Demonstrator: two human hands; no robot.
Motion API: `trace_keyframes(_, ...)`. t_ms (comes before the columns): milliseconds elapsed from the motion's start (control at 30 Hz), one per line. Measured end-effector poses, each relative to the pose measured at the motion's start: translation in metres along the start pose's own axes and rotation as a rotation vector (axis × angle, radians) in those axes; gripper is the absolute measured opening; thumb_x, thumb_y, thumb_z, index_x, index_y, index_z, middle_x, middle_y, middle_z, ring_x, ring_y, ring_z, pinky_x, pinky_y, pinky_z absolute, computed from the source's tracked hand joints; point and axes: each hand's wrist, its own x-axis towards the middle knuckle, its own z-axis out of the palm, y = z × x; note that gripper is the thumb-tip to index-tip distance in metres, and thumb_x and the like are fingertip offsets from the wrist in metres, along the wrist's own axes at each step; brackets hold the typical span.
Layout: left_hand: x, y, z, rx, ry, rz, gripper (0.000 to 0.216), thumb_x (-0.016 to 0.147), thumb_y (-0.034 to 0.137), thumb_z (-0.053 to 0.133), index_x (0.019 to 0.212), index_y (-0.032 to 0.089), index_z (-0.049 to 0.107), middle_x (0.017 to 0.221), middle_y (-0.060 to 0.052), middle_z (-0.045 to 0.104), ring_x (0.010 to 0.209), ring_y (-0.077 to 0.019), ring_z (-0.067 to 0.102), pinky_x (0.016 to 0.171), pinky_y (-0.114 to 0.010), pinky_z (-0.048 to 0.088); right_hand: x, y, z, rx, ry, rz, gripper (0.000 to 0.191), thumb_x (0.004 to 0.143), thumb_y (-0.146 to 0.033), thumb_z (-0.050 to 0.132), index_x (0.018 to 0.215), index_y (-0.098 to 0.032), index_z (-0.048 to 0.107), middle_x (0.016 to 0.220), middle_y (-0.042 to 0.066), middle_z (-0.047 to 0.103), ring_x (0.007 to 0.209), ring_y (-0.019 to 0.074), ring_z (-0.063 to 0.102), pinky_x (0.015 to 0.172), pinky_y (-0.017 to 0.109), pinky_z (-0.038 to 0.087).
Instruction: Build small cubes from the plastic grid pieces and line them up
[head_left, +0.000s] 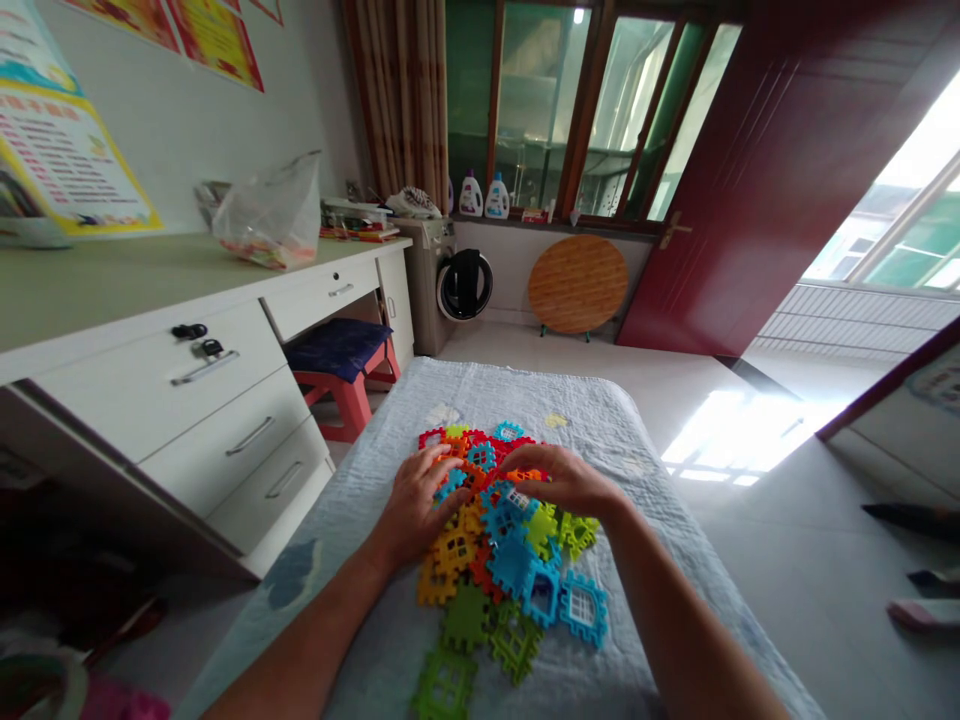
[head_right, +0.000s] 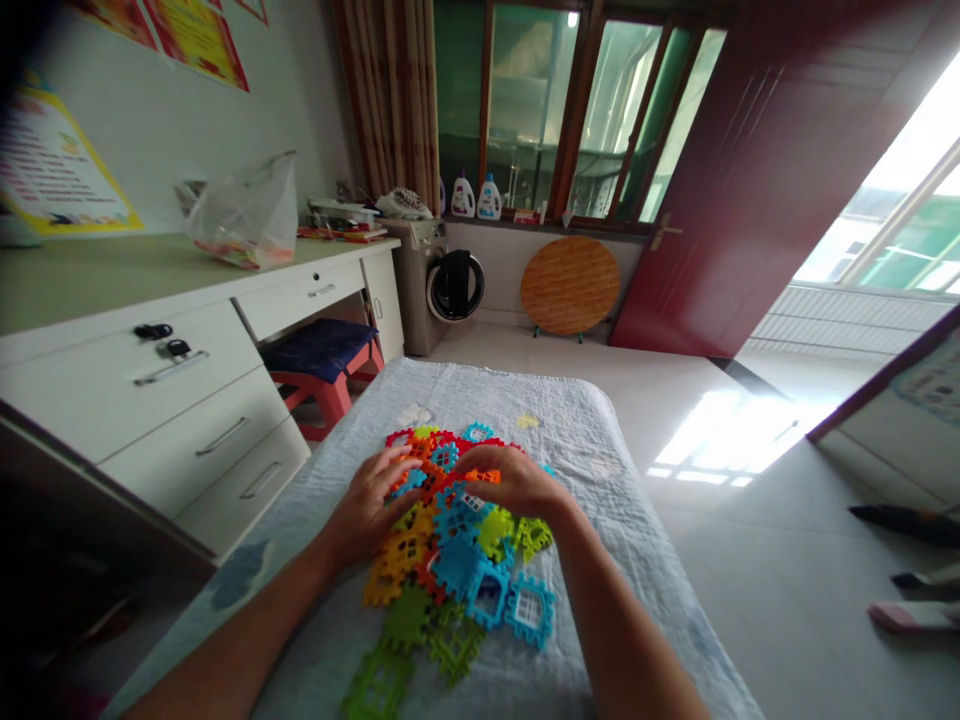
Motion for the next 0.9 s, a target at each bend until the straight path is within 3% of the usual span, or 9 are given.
trace_keyframes(133, 0.03, 0.005, -0.004, 0.047, 0.043, 0.049, 0.036, 0.09, 0.043, 0.043, 0.114, 0.022, 0.06, 0.128, -0.009, 0.052, 0.123, -0.0253, 0.044, 0.106, -0.046, 0.034, -0.003, 0.048, -0.018, -0.008, 0.409, 0.161, 0.017, 0.076, -0.025, 0.056, 0.091, -0.018, 0.063, 0.084, 0.003, 0.068, 0.076, 0.0148, 0.064, 0.073, 0.03, 0.052)
trace_keyframes(200, 0.055, 0.01, 0.0, 0.088, -0.026, 0.078, 0.034, 0.09, 0.04, 0.044, 0.114, 0.023, 0.061, 0.127, -0.008, 0.053, 0.122, -0.0251, 0.045, 0.105, -0.045, 0.034, -0.008, 0.076, -0.025, -0.092, 0.582, 0.256, 0.017, 0.074, -0.023, 0.054, 0.086, -0.017, 0.063, 0.082, 0.004, 0.068, 0.075, 0.0156, 0.063, 0.072, 0.031, 0.051)
trace_keyframes(267, 0.081, 0.015, 0.01, 0.12, -0.144, 0.075, 0.032, 0.089, 0.036, 0.044, 0.112, 0.023, 0.061, 0.129, -0.008, 0.053, 0.122, -0.0245, 0.046, 0.106, -0.043, 0.033, -0.013, 0.098, -0.027, -0.179, 0.665, 0.322, 0.018, 0.073, -0.023, 0.052, 0.086, -0.017, 0.064, 0.083, 0.005, 0.068, 0.076, 0.0168, 0.063, 0.073, 0.033, 0.051)
trace_keyframes(400, 0.125, 0.021, 0.037, 0.071, -0.427, -0.051, 0.039, 0.084, 0.04, 0.051, 0.119, 0.023, 0.057, 0.138, -0.01, 0.046, 0.131, -0.0266, 0.037, 0.108, -0.04, 0.028, -0.019, 0.112, -0.022, -0.331, 0.598, 0.384, 0.022, 0.074, -0.027, 0.055, 0.092, -0.018, 0.065, 0.087, 0.005, 0.069, 0.08, 0.0189, 0.063, 0.075, 0.033, 0.048)
trace_keyframes(567, 0.144, 0.014, 0.06, -0.004, -0.588, -0.124, 0.072, 0.057, 0.054, 0.072, 0.12, 0.023, 0.055, 0.128, -0.012, 0.056, 0.122, -0.0344, 0.045, 0.098, -0.041, 0.038, -0.015, 0.097, -0.013, -0.389, 0.424, 0.304, 0.019, 0.077, -0.03, 0.059, 0.091, -0.019, 0.067, 0.084, 0.003, 0.07, 0.078, 0.0174, 0.063, 0.075, 0.03, 0.046)
trace_keyframes(633, 0.144, 0.011, 0.062, -0.053, -0.62, -0.123, 0.074, 0.053, 0.053, 0.075, 0.118, 0.022, 0.057, 0.126, -0.011, 0.057, 0.121, -0.0342, 0.046, 0.096, -0.039, 0.04, -0.013, 0.091, -0.012, -0.384, 0.39, 0.275, 0.018, 0.077, -0.029, 0.059, 0.091, -0.02, 0.067, 0.087, 0.002, 0.07, 0.08, 0.0173, 0.063, 0.078, 0.03, 0.046)
trace_keyframes(800, 0.138, 0.009, 0.059, -0.207, -0.674, -0.114, 0.065, 0.058, 0.038, 0.073, 0.117, 0.017, 0.057, 0.101, -0.006, 0.067, 0.087, -0.0229, 0.063, 0.073, -0.028, 0.049, -0.01, 0.08, -0.009, -0.28, 0.339, 0.256, 0.024, 0.076, -0.019, 0.054, 0.098, -0.02, 0.064, 0.094, 0.003, 0.07, 0.084, 0.0168, 0.063, 0.077, 0.028, 0.047)
trace_keyframes(900, 0.134, 0.015, 0.052, -0.37, -0.749, -0.166, 0.063, 0.058, 0.029, 0.071, 0.118, 0.016, 0.055, 0.082, -0.001, 0.066, 0.067, -0.0161, 0.061, 0.057, -0.024, 0.047, -0.009, 0.077, -0.007, -0.211, 0.342, 0.256, 0.028, 0.075, -0.016, 0.053, 0.101, -0.02, 0.063, 0.097, 0.003, 0.069, 0.085, 0.0163, 0.063, 0.076, 0.028, 0.049)
